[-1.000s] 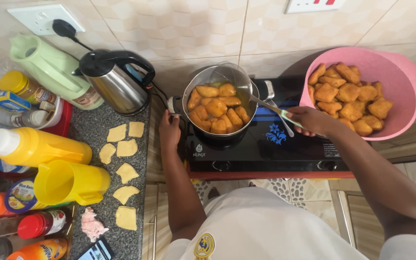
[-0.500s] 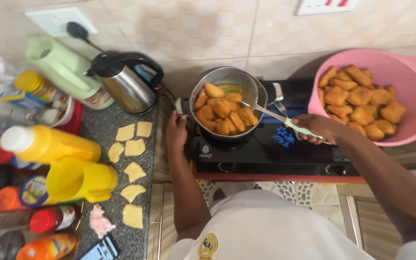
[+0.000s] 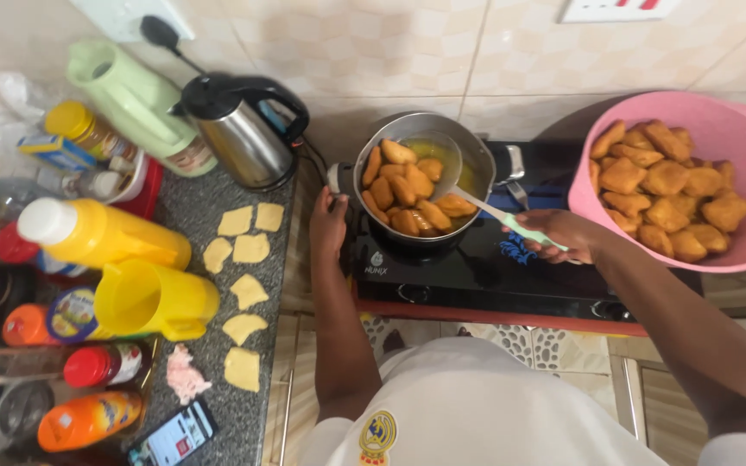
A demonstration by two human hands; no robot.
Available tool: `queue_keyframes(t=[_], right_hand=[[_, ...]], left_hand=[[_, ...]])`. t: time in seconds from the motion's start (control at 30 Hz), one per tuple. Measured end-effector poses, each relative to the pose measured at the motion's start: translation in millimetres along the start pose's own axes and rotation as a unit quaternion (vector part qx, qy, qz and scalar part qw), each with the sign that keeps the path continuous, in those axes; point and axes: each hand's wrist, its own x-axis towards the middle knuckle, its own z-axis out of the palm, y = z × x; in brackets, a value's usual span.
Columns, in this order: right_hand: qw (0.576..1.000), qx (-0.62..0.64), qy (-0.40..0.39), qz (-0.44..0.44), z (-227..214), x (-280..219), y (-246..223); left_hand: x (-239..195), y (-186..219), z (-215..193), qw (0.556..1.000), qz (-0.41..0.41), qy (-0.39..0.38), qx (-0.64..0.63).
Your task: Frying dough pieces in a pot of oil, flipping them with a fork, and transferring them to a bowl using a skimmer.
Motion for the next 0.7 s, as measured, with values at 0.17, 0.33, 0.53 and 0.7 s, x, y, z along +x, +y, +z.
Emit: queue_keyframes(t=[0.17, 0.33, 0.53, 0.7], right_hand=[[0.998, 0.017, -0.050, 0.027, -21.6, -6.7, 0.1], [0.999, 0.011, -0.037, 0.032, 4.3, -13.7, -6.3], [0.996, 0.050, -0.067, 0.036, -19.1, 4.0, 9.5], [0.997, 0.071, -0.032, -0.010, 12.3, -2.0, 18.6]], left_hand=[[22.4, -18.5, 5.9, 1.000, 0.023, 0.004, 0.020], [-8.8, 21.3, -1.2, 0.999, -0.019, -0.022, 0.023], [-12.2, 26.6, -2.0, 0.997, -0.057, -0.043, -0.003], [20.3, -20.2, -0.5, 0.998, 0.006, -0.052, -0.027]])
